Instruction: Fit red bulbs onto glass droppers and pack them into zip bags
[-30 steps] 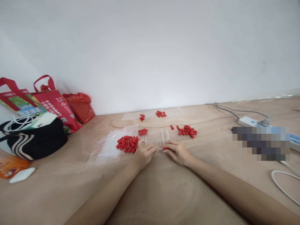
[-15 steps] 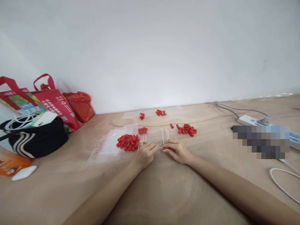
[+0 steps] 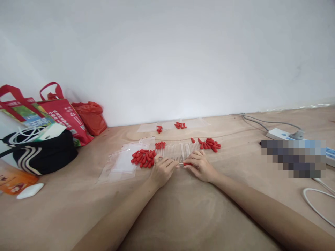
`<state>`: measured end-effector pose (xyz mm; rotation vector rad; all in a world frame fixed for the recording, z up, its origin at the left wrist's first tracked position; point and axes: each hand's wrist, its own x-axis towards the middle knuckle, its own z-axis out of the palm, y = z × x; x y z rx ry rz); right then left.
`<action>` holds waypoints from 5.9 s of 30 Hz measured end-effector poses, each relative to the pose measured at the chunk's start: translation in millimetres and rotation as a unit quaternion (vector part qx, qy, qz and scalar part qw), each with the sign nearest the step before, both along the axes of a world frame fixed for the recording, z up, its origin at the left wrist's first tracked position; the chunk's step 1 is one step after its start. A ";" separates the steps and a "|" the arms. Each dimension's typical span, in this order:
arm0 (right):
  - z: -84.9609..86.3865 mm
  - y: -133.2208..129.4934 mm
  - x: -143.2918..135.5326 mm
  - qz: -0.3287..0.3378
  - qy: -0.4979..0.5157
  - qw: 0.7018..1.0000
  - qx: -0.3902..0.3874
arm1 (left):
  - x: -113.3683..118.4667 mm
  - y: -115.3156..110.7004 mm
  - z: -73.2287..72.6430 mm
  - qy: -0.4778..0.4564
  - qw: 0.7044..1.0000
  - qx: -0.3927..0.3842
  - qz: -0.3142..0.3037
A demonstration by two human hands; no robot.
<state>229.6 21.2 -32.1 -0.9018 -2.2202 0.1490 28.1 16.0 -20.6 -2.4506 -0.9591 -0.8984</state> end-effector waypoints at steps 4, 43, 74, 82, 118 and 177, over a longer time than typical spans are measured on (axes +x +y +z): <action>-0.9 2.7 4.4 -0.022 0.024 0.999 0.010 | -4.6 0.7 2.9 -0.001 1.000 -0.002 0.008; -9.0 18.2 28.3 -0.183 0.040 0.982 0.019 | -23.9 27.7 -2.9 0.028 0.993 0.036 0.107; -0.9 38.3 65.5 -0.353 -0.013 0.935 0.016 | 68.4 62.0 14.0 0.024 0.929 -0.183 0.320; -5.9 39.7 55.6 -0.311 -0.069 0.947 0.038 | 71.3 61.4 16.8 0.042 0.926 -0.197 0.321; -8.7 9.9 3.2 -0.045 0.179 0.983 -0.002 | -9.9 4.0 0.5 0.010 0.996 -0.076 0.040; 3.9 3.0 -8.7 0.039 -0.031 0.998 0.025 | 5.3 -5.5 -3.6 -0.003 0.999 0.003 -0.050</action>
